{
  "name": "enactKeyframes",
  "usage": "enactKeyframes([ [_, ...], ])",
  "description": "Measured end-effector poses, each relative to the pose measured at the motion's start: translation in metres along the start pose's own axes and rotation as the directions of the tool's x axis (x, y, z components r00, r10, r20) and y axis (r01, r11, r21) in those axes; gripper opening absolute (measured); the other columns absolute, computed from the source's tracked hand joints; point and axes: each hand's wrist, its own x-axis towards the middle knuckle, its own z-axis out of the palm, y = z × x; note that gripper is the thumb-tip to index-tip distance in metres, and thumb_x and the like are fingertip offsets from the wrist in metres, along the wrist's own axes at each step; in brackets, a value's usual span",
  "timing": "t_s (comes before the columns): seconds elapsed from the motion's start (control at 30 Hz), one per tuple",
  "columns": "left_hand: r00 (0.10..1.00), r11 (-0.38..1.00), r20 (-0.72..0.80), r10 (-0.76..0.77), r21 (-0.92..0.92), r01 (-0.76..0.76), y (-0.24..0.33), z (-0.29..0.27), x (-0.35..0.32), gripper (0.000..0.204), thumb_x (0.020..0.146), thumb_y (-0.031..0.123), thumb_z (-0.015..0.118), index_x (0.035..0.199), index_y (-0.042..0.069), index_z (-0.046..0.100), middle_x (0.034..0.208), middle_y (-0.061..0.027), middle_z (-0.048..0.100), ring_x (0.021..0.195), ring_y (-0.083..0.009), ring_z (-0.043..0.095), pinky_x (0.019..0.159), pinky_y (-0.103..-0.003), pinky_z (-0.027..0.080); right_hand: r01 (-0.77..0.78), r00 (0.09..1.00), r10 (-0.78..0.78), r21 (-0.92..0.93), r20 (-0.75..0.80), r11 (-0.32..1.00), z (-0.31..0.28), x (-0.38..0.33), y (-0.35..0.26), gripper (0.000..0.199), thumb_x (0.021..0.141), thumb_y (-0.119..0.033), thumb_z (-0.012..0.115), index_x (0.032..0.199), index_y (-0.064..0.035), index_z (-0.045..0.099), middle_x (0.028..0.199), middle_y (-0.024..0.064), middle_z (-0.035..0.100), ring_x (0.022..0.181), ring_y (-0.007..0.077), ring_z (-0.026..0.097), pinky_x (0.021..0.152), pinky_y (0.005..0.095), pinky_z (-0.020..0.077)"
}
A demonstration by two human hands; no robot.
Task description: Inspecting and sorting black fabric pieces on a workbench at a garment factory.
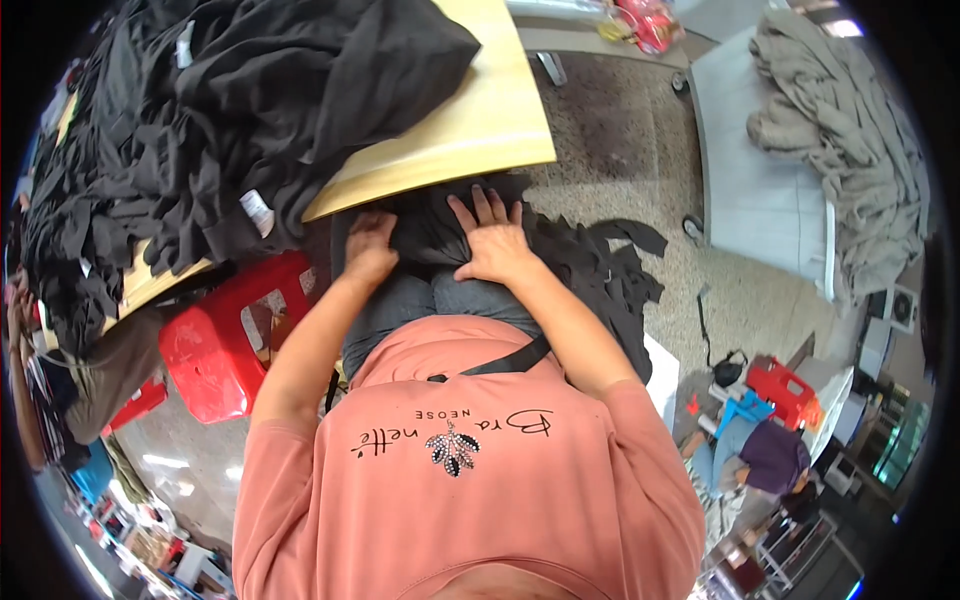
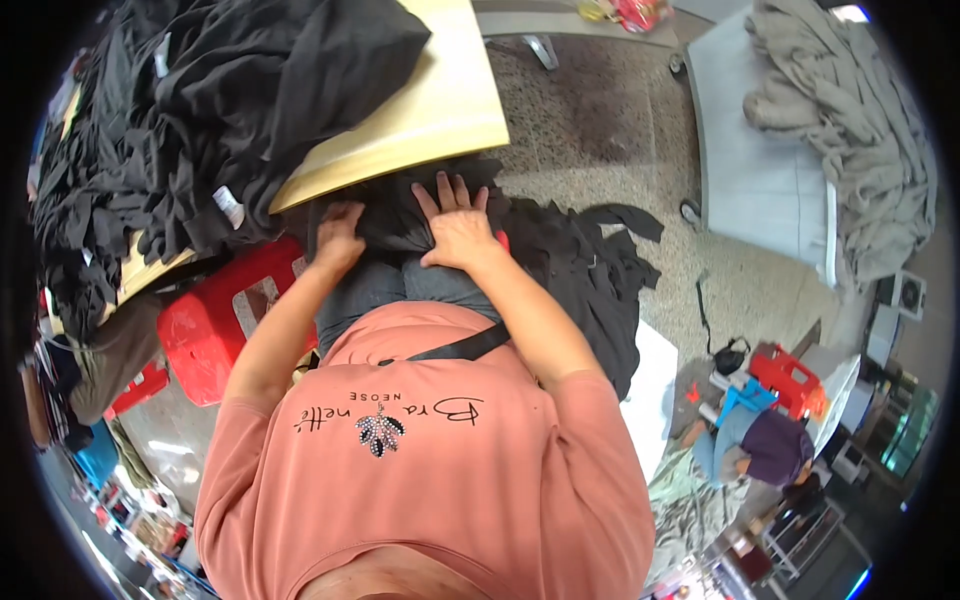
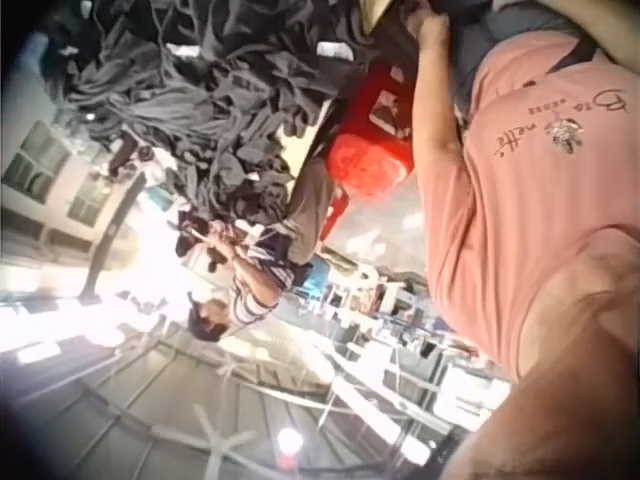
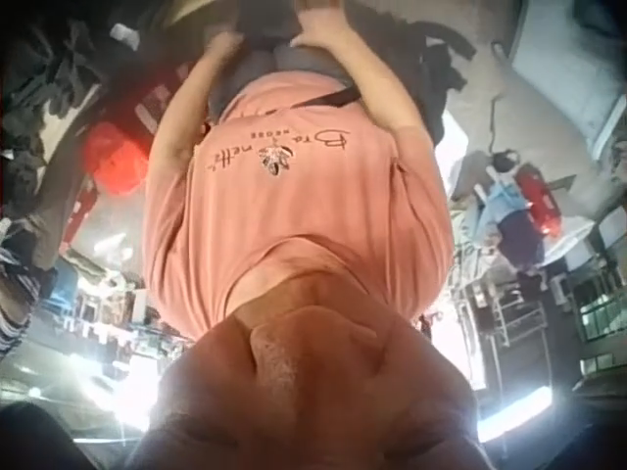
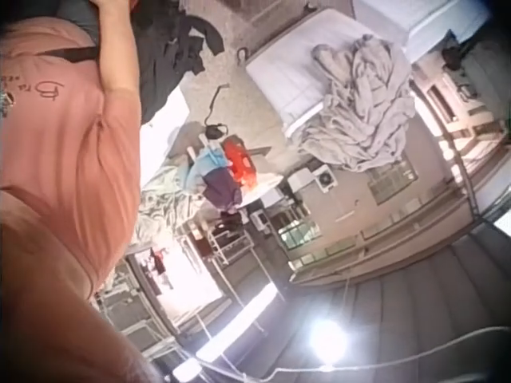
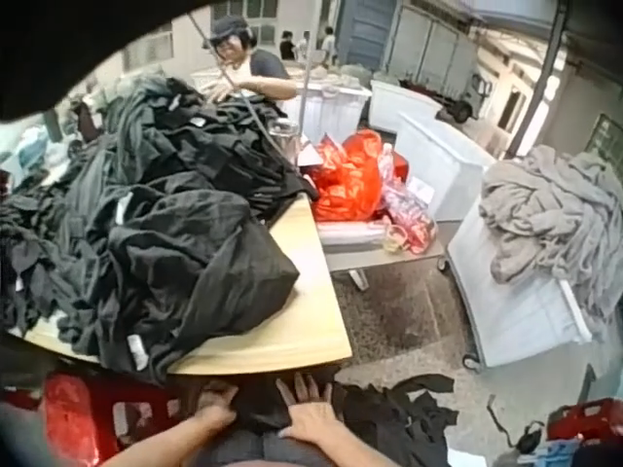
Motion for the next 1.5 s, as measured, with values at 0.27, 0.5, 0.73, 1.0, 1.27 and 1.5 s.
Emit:
enactKeyframes([
  [0.27,0.939,0.835,-0.099,0.33,-0.434,-0.339,0.051,-0.036,-0.071,0.041,0.055,0.019,0.074,0.086,0.002,0.054,0.084,-0.0162,0.055,0.081,-0.0341,0.052,0.07,-0.039,0.044,0.193,0.979,-0.09,0.688,-0.183,0.7,-0.047,-0.031,0.019,0.038,0.056,0.003,0.049,0.093,0.0049,0.054,0.087,0.0232,0.059,0.085,0.0358,0.058,0.074,0.0347,0.0454],
  [0.5,0.999,0.994,-0.005,0.037,-0.103,-0.038,0.022,-0.023,-0.034,0.072,0.06,0.021,0.068,0.123,0.007,0.036,0.125,-0.0162,0.039,0.113,-0.038,0.037,0.091,-0.046,0.034,0.551,0.827,-0.406,0.7,-0.388,0.455,-0.133,-0.105,0.0,0.023,0.043,-0.008,0.054,0.058,0.0039,0.042,0.058,0.0133,0.039,0.051,0.031,0.041,0.049,0.0373,0.0357],
  [0.73,0.995,0.844,0.093,-0.031,-0.532,0.075,0.031,0.036,0.003,0.039,0.071,0.028,0.063,0.101,0.004,0.056,0.101,-0.0211,0.057,0.096,-0.0348,0.054,0.08,-0.04,0.043,-0.09,0.727,0.408,0.512,-0.552,0.854,-0.168,-0.167,-0.002,0.018,0.072,-0.011,0.059,0.073,0.0071,0.058,0.074,0.0177,0.061,0.069,0.0268,0.061,0.069,0.0404,0.0483],
  [1.0,0.544,0.993,-0.836,0.077,0.116,0.038,-0.031,-0.108,-0.095,0.024,0.065,0.003,0.058,0.087,0.002,0.05,0.089,-0.0145,0.052,0.09,-0.0327,0.052,0.078,-0.039,0.041,-0.003,0.671,0.098,0.13,-0.735,0.992,-0.11,-0.141,0.065,0.035,0.055,0.008,0.046,0.089,0.0029,0.055,0.097,0.0118,0.058,0.092,0.0286,0.054,0.081,0.0339,0.0417],
  [1.27,0.947,0.978,-0.29,-0.138,-0.189,0.085,-0.041,-0.014,-0.196,0.03,0.061,0.0,0.059,0.088,0.001,0.049,0.096,-0.0155,0.053,0.092,-0.0331,0.051,0.081,-0.039,0.042,-0.276,0.673,0.329,-0.189,0.662,0.943,-0.001,-0.132,0.092,0.039,0.053,-0.016,0.073,0.087,0.0001,0.062,0.088,0.0196,0.061,0.087,0.0345,0.059,0.075,0.0409,0.0465],
  [1.5,0.839,0.962,-0.504,-0.202,-0.262,0.075,-0.05,-0.03,-0.146,0.016,0.066,-0.001,0.057,0.08,0.003,0.052,0.085,-0.0124,0.056,0.082,-0.0305,0.054,0.074,-0.037,0.043,0.159,0.969,-0.102,0.248,-0.226,0.956,-0.061,-0.038,0.017,0.021,0.073,-0.007,0.061,0.093,-0.0017,0.059,0.089,0.0164,0.06,0.083,0.0315,0.057,0.074,0.0356,0.0455],
])
